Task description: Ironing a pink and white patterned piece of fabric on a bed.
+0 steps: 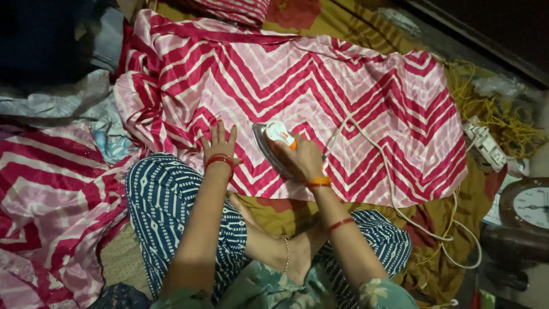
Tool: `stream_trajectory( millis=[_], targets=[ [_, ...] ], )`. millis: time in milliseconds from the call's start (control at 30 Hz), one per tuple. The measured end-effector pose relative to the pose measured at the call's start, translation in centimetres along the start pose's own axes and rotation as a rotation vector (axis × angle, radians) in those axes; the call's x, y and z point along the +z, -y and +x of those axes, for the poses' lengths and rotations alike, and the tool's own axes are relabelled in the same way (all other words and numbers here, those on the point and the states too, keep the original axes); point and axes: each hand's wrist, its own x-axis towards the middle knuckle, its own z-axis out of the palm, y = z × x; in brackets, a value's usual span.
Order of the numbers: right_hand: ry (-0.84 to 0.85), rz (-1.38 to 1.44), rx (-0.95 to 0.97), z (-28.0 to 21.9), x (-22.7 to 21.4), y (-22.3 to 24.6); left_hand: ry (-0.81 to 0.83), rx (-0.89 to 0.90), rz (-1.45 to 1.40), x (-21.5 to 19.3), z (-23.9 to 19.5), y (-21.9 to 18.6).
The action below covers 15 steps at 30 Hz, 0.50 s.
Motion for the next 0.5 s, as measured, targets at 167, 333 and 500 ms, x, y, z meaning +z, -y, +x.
stream_trajectory(
  millis=[167, 333, 500],
  targets=[
    [0.042, -0.005, -0.003, -3.3, 0.2, 0.8, -0.013, -0.014, -0.019, -0.2, -0.5, -0.3],
    [0.06, -0.099, 0.012, -4.4, 1.6, 0.9, -0.025, -0.021, -0.004, 0.1, -0.2, -0.6],
    [0.044, -0.089, -0.012, -2.9, 0.7, 2.5, -0.042, -0.031, 0.026, -0.6, -1.0, -1.0]
  ],
)
